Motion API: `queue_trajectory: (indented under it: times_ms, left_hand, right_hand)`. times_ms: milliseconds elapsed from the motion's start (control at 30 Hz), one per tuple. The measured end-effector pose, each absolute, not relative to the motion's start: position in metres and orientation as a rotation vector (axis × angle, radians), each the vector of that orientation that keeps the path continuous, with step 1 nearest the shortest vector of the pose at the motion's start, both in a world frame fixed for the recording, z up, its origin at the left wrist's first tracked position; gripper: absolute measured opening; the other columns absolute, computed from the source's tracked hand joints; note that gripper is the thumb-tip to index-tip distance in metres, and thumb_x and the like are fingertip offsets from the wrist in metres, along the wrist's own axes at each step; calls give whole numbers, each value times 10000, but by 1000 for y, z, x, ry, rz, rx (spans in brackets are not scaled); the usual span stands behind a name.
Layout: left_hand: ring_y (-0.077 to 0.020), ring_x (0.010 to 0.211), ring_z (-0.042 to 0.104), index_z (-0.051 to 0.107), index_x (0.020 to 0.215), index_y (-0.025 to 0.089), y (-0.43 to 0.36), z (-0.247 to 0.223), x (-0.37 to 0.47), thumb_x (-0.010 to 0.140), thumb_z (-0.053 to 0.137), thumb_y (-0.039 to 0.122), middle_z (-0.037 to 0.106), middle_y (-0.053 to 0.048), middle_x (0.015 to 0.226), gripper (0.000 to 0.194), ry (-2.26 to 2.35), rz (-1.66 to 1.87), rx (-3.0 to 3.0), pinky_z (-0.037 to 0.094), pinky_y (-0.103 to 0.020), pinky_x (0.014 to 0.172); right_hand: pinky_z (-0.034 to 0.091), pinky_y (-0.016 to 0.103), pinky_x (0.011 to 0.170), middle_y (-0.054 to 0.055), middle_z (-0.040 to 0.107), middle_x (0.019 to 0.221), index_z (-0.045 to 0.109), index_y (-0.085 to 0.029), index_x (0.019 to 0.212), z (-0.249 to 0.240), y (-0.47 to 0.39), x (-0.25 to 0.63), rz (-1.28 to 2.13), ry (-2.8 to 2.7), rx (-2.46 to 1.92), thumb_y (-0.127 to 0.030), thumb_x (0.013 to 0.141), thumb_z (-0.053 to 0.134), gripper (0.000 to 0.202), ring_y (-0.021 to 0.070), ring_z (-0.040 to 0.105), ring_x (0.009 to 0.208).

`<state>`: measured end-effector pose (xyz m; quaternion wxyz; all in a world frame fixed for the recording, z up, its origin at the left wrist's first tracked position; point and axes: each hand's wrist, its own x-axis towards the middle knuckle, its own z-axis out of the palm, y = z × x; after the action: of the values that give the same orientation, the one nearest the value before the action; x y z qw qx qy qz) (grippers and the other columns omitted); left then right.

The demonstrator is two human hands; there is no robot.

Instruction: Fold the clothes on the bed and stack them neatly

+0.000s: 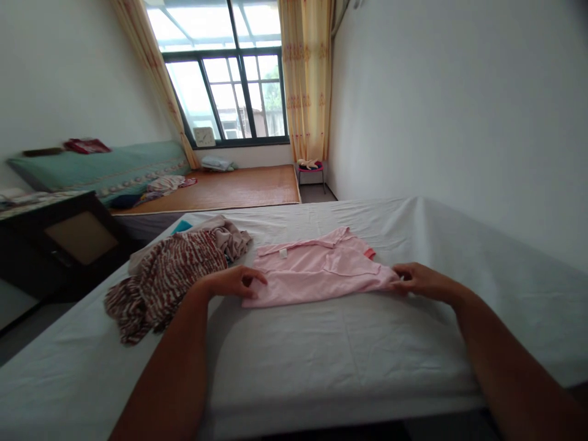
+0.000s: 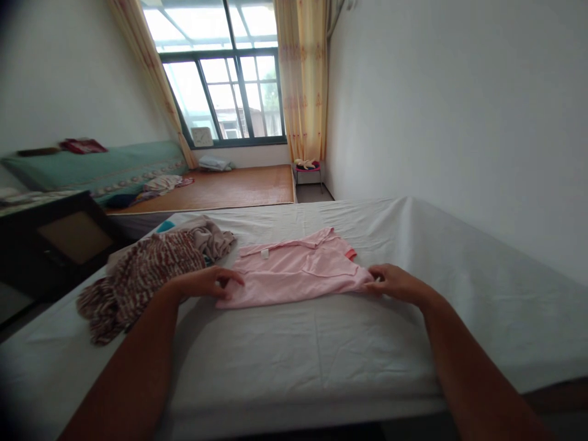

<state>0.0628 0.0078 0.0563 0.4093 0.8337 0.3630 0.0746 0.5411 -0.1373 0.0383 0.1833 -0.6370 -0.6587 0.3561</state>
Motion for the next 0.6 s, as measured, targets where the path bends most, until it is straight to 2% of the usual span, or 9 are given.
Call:
queue_trajectory:
  times_ms: [67,200,367,500,600]
  left_hand:
    - [-130,624,497,752,981,179,7,58,62,567,810,451,595,13,680,499,868,84,2109,357,-189,560]
    - [-123,625,476,724,1045,157,11,55,48,659,756,474,582,2,707,501,833,33,2013,349,-193,554]
    - [-109,587,457,711,1086,151,12,53,41,670,752,470,569,10,679,526,811,-51,1973,328,-193,532]
    - [-113,547,471,723,1084,162,10,54,48,700,710,496,584,9,632,510,876,-122,2054,325,-196,505]
    - [-115,496,464,752,978,133,12,53,49,776,604,535,562,5,543,474,994,-65,2091,324,-204,483]
  right_hand:
    - [454,297,637,31,652,711,638,-184,772,33,-142,540,911,-1745,-1680,-614,709,649,435,200,602,707]
    - [472,327,789,64,687,928,639,-188,941,32,-149,554,913,-1685,-1581,-526,738,681,397,237,615,892]
    - [486,341,779,74,699,949,646,-180,962,22,-157,580,1049,-1846,-1688,-423,732,675,336,248,640,882]
    - [484,390,830,90,678,1109,655,-217,1063,25,-152,574,594,-1940,-1848,-327,710,630,370,253,646,893]
    - [482,374,844,72,680,1138,656,-246,1103,40,-139,547,427,-2021,-1779,-309,778,551,348,234,652,902]
